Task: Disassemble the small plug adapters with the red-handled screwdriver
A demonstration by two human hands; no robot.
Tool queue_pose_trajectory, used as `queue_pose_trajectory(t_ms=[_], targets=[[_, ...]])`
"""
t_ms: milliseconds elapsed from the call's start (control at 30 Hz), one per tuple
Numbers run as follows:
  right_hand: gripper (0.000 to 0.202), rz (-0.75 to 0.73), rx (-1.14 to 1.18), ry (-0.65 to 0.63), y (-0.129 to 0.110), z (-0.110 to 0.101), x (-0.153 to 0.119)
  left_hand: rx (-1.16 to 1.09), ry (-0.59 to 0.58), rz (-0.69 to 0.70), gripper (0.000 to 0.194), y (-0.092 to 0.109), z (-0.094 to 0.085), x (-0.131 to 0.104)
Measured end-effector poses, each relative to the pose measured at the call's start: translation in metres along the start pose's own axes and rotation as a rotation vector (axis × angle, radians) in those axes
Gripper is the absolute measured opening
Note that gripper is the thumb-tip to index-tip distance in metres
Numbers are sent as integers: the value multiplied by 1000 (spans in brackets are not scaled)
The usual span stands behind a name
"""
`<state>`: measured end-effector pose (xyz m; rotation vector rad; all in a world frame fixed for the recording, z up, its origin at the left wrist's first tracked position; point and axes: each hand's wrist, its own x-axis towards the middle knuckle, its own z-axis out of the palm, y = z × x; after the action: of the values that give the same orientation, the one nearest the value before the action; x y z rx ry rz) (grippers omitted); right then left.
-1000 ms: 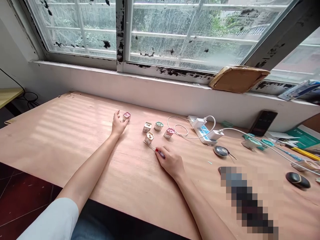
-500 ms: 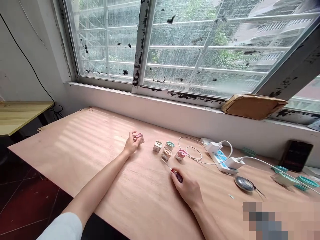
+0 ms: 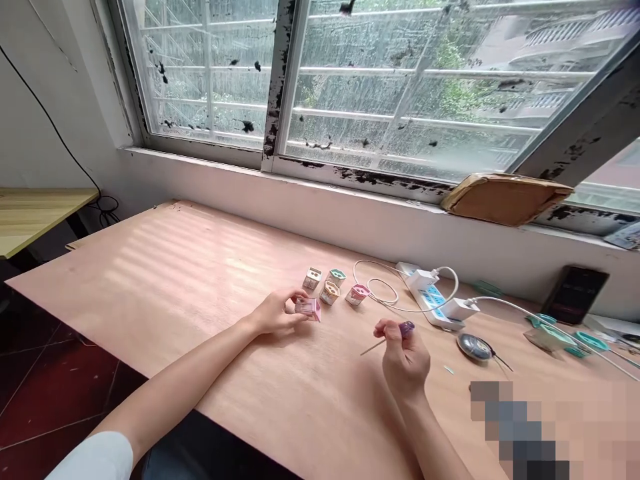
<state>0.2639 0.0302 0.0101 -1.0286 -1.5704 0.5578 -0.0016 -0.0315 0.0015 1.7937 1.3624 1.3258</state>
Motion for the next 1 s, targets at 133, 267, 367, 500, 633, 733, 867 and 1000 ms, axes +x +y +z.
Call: queue_pose_trajectory(t_ms=[133,267,367,500,633,733,867,1000], targets=[[48,-97,-224,-277,-5,0,-3,-80,-124,-22,39,10,-1,-4],[62,-192,-307,-601,-7,13,-14,-95,-220,-14,36,13,1,-5],[57,-191,-332,-699,-8,19,-21,-64,-290,7,34,16,2,-5],[45,-156,-320,-737,-8,16,-22,-5,-339,30,32,17,0,-3],[43,-148,-362,-677,-2,10,-17,59,-286,48,32,13,-6,-2],[41,-142,-405,-655,3,5,-13,135,-257,89,33,10,-9,-1],[42,-131,-469,-667,5,1,-11,167,-232,105,42,8,-9,-2],[43,-126,-506,-659,2,1,-10,165,-183,60,48,9,-7,-3]])
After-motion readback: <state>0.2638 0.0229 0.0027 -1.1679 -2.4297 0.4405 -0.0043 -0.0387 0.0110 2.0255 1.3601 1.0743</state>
